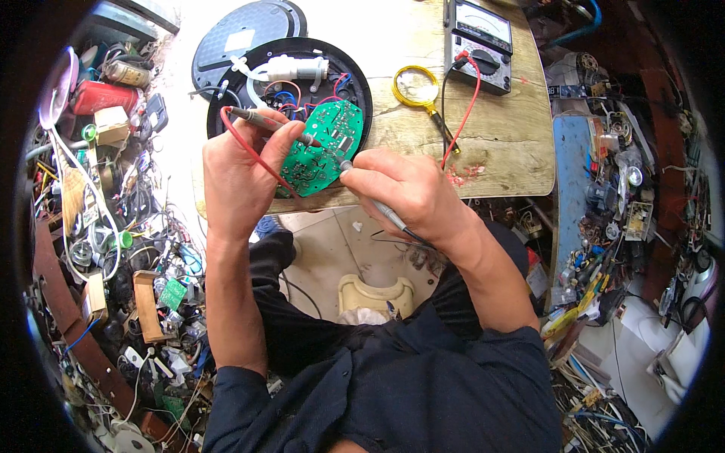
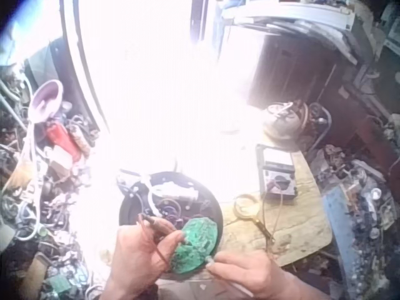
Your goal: The person uses a multimeter to test various points on a green circuit board placed inside a black circular housing. They repeatedly touch the probes to different components and wires while seated on the floor in a cluttered workshop.
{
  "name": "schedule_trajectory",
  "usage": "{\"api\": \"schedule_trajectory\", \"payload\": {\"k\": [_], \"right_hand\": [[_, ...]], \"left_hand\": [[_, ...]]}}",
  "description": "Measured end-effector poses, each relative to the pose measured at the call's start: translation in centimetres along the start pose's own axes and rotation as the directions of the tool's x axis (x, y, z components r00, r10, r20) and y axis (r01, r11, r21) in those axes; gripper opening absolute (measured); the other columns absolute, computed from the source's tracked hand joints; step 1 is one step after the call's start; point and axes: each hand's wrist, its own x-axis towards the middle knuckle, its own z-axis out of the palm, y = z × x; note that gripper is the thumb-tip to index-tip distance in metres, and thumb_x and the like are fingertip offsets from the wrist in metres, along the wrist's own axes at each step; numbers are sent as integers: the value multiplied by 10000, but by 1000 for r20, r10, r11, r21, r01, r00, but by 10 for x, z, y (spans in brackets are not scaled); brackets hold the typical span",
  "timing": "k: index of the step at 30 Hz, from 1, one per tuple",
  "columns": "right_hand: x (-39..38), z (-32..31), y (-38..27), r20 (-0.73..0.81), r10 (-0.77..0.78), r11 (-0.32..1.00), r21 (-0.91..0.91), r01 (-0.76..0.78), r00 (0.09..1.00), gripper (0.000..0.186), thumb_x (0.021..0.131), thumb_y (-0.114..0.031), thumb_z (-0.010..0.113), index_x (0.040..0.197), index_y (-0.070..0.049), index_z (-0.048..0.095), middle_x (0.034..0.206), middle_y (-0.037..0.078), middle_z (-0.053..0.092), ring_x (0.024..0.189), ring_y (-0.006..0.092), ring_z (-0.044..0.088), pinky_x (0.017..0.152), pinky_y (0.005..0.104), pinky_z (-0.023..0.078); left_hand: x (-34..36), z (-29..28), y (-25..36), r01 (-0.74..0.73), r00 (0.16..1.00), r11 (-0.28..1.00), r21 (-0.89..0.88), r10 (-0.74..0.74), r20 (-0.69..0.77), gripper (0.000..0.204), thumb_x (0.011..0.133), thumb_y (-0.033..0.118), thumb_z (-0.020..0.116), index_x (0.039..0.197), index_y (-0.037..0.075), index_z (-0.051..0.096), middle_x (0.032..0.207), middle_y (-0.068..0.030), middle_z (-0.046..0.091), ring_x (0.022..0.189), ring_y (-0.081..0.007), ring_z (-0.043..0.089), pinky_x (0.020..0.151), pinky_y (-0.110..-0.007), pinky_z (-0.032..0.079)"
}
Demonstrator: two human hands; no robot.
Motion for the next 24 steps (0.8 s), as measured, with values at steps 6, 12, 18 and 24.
{"api": "schedule_trajectory", "payload": {"k": [6,12,18,24], "right_hand": [[-3,5,2,-63,85,993,82,-80,994,310,759,90,739,1047,-19,698,954,145,695,792,311,710,657,372,576],[-1,-3,-3,-3,39,998,45,-39,999,314,762,94,732,1053,-21,696,952,146,697,789,316,712,653,377,578],[3,-9,-4,32,13,1000,17,-13,999,283,764,49,735,1034,-18,677,942,132,688,772,313,708,636,390,578],[1,-6,-8,74,44,999,-24,-42,996,294,741,55,734,1021,-19,681,931,122,682,759,314,700,629,384,576]], "left_hand": [[0,-2,-4,-93,995,995,30,92,27,136,917,99,749,908,-17,680,698,-151,677,582,-251,687,554,-330,515],[-1,1,-1,-108,994,994,9,108,12,127,917,99,749,915,-8,681,728,-146,705,606,-262,703,564,-329,522],[2,4,8,-61,998,998,8,61,7,133,910,104,762,905,-13,698,743,-149,715,627,-246,718,581,-328,535],[-6,12,3,-104,985,994,46,96,144,103,933,97,735,931,-1,705,745,-134,703,562,-211,657,536,-311,494]]}}
